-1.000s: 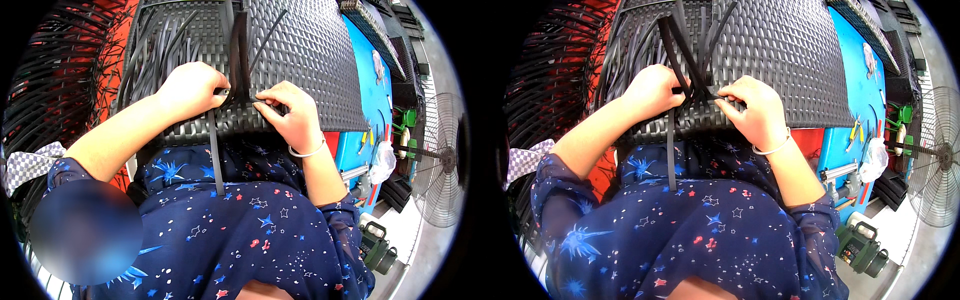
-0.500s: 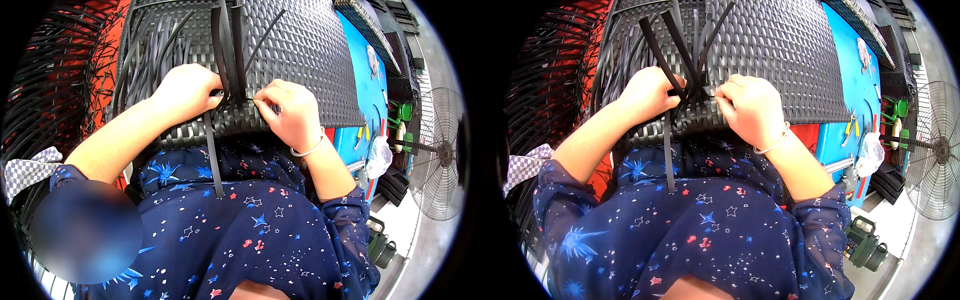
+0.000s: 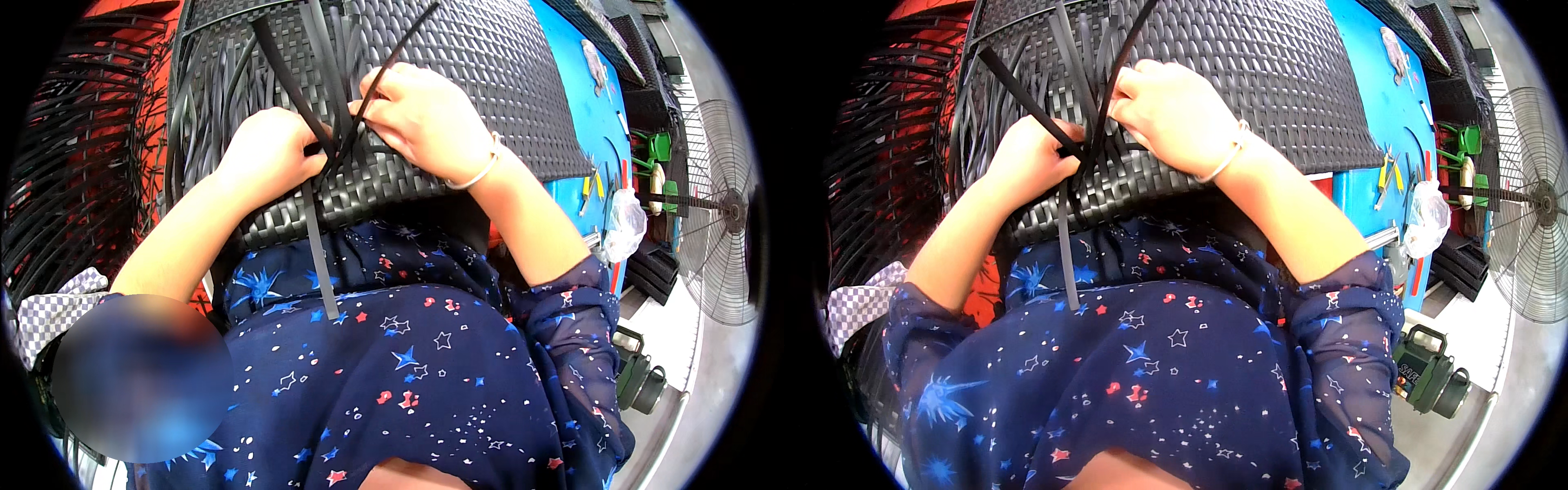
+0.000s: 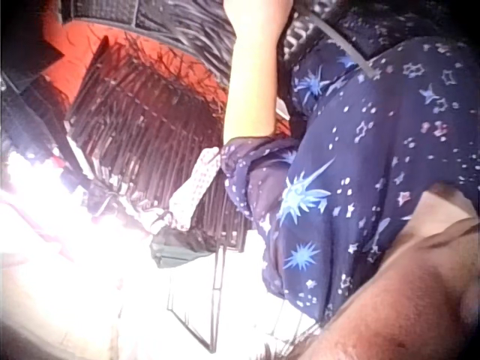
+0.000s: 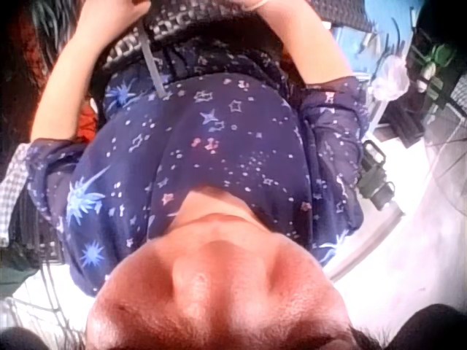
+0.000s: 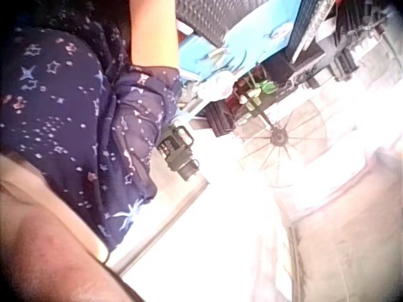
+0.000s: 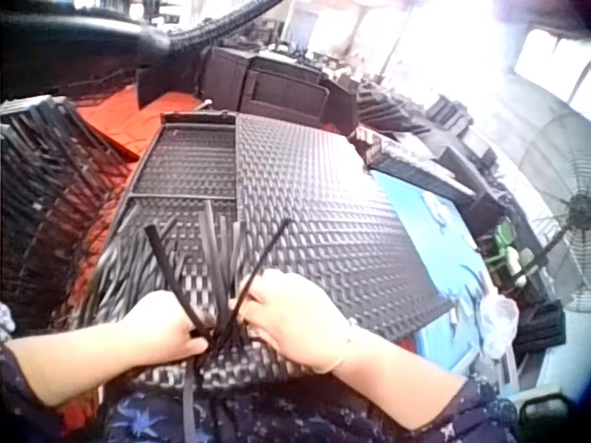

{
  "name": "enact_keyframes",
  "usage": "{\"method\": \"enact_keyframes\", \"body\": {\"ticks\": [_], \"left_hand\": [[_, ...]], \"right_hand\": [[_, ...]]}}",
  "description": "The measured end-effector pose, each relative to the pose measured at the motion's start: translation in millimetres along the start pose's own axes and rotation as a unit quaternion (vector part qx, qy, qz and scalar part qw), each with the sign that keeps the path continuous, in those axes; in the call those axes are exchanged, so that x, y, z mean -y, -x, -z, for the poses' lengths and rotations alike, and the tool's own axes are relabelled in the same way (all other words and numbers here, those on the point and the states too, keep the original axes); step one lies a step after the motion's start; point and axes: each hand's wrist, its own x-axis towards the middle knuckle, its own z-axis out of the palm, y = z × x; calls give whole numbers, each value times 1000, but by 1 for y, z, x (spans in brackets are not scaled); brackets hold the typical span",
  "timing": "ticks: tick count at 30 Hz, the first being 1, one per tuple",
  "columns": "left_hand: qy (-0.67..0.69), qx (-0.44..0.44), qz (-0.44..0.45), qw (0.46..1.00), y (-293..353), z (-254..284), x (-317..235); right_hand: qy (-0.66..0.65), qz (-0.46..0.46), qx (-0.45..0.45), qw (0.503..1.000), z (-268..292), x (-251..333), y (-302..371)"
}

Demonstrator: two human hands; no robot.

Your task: The person weaves black plastic strips into a basket frame, using pliers to pull the strips through the weave and a staple gun to secure them. The person works on the edge of the basket, repeatedly threading and fastening the strips.

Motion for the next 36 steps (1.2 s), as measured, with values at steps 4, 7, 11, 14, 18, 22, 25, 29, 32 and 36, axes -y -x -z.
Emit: {"method": "enact_keyframes", "body": {"ticks": [4,7,11,14,18,22,25,29,32,36], "left_hand": [[-5,1,6,1000,0,1,-1],[-2,-7,3,1000,0,1,-2],[5,-48,-10,999,2,-1,-2],[6,-85,25,996,4,1,-10],[39,-130,8,991,3,-3,-4],[130,-15,75,988,-3,-3,1],[189,11,56,980,-5,-1,3],[235,26,42,971,-7,-2,5],[235,36,54,970,-8,0,4],[205,32,54,977,-7,3,2]], "right_hand": [[25,50,21,998,-4,-14,-14],[73,16,95,993,-12,-13,-22],[72,12,81,994,-32,-19,-18],[-61,-66,120,989,-26,-10,-21],[-186,-149,136,962,-18,-9,-22],[-265,-192,92,940,-25,-4,-10],[-301,-201,103,927,-23,-5,-6],[-256,-202,38,945,-17,5,-1],[-155,-137,-69,976,-10,12,0],[-537,-227,-49,811,-6,46,3]]}}
